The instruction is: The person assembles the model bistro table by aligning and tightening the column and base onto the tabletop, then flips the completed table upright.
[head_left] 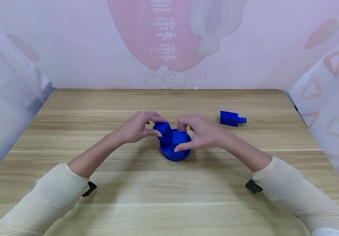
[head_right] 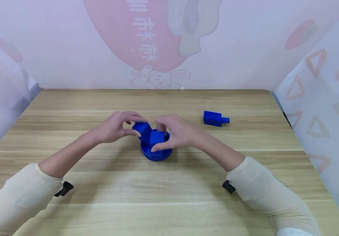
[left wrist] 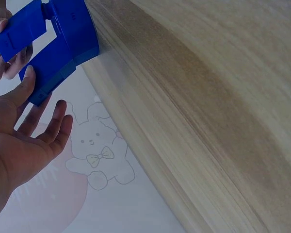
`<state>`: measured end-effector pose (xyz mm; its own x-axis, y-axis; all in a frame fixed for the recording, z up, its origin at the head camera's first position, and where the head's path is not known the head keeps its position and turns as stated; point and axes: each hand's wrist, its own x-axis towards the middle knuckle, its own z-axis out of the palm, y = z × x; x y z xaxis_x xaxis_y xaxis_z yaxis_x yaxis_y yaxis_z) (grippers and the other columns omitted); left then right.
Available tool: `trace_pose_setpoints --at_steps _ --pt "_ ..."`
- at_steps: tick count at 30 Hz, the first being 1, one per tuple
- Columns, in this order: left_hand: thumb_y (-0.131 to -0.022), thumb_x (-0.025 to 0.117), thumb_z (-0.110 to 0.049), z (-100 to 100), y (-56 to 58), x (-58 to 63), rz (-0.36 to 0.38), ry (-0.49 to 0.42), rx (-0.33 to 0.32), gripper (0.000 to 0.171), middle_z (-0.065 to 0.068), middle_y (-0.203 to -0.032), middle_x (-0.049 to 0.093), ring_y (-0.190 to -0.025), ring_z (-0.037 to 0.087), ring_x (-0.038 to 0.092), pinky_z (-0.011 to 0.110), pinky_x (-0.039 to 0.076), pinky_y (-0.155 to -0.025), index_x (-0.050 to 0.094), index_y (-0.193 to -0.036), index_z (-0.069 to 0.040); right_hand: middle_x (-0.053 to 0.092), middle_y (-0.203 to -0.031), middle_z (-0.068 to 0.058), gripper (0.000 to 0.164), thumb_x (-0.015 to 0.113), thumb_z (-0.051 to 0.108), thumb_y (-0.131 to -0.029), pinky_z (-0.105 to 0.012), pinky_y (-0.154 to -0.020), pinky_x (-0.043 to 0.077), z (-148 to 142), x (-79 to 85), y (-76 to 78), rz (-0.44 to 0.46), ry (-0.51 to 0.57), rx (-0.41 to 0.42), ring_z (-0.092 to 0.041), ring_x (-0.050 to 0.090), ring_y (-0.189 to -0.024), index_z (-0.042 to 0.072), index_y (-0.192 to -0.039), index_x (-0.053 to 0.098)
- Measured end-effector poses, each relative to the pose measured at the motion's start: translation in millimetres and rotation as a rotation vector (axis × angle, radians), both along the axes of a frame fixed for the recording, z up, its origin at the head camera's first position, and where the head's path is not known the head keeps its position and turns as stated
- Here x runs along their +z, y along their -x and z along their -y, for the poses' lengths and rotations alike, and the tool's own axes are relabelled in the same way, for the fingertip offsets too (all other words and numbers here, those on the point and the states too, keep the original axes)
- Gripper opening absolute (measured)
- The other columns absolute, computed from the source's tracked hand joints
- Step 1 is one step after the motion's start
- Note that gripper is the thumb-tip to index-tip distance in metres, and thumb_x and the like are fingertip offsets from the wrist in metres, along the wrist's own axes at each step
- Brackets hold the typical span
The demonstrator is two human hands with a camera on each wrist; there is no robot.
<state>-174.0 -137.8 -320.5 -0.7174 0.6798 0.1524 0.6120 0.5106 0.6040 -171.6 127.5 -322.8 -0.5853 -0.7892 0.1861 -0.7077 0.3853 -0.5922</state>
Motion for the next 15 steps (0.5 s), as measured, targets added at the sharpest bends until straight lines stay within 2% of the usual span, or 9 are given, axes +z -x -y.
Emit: trace_pose_setpoints --at_steps 4,7,11,13,15 --pt "-0.087 0.083 -0.004 -1 -0.1 0.5 0.002 0.001 0.002 0.038 0.015 -0.118 0.074 -0.104 0.028 0.068 0.054 0.055 -0.085 0.074 -0.124 0.000 0.053 -0.076 0.003 0.051 0.095 0.037 -0.074 -0.031 -0.066 0.043 -1 -0.1 -1.0 -0.010 0.014 -0.023 -0.017 0.053 -0.074 0.014 -0.081 0.050" --pt "-0.087 0.083 -0.004 -1 0.2 0.1 0.004 0.001 0.003 0.038 0.015 -0.118 0.074 -0.104 0.028 0.068 0.054 0.055 -0.084 0.074 -0.124 0.000 0.059 -0.081 0.002 0.046 0.095 0.039 -0.074 -0.031 -0.065 0.048 -4 1.7 -1.1 -0.009 0.003 -0.037 -0.017 0.057 -0.076 0.012 -0.086 0.059" --pt "-0.087 0.083 -0.005 -1 0.4 -0.6 0.007 0.000 0.003 0.038 0.015 -0.118 0.073 -0.105 0.029 0.068 0.054 0.056 -0.084 0.074 -0.124 0.000 0.070 -0.099 0.000 0.050 0.090 0.036 -0.080 -0.038 -0.065 0.056 -10 4.8 -1.4 0.020 -0.018 0.002 -0.015 0.064 -0.084 0.008 -0.116 0.070" --pt "-0.087 0.083 -0.005 -1 0.3 -0.8 0.010 0.000 0.004 0.038 0.016 -0.118 0.073 -0.105 0.029 0.068 0.054 0.056 -0.085 0.074 -0.124 0.000 0.071 -0.109 -0.002 0.055 0.086 0.031 -0.085 -0.042 -0.066 0.057 -13 5.2 -1.4 0.045 -0.024 0.044 -0.016 0.066 -0.088 0.006 -0.131 0.067" --pt "-0.087 0.083 -0.005 -1 0.5 -1.0 0.013 0.000 0.005 0.039 0.016 -0.118 0.073 -0.105 0.030 0.068 0.054 0.056 -0.085 0.074 -0.124 0.000 0.070 -0.119 -0.004 0.056 0.080 0.024 -0.090 -0.045 -0.066 0.057 -16 4.6 -1.0 0.067 -0.020 0.087 -0.017 0.066 -0.091 0.006 -0.140 0.063"
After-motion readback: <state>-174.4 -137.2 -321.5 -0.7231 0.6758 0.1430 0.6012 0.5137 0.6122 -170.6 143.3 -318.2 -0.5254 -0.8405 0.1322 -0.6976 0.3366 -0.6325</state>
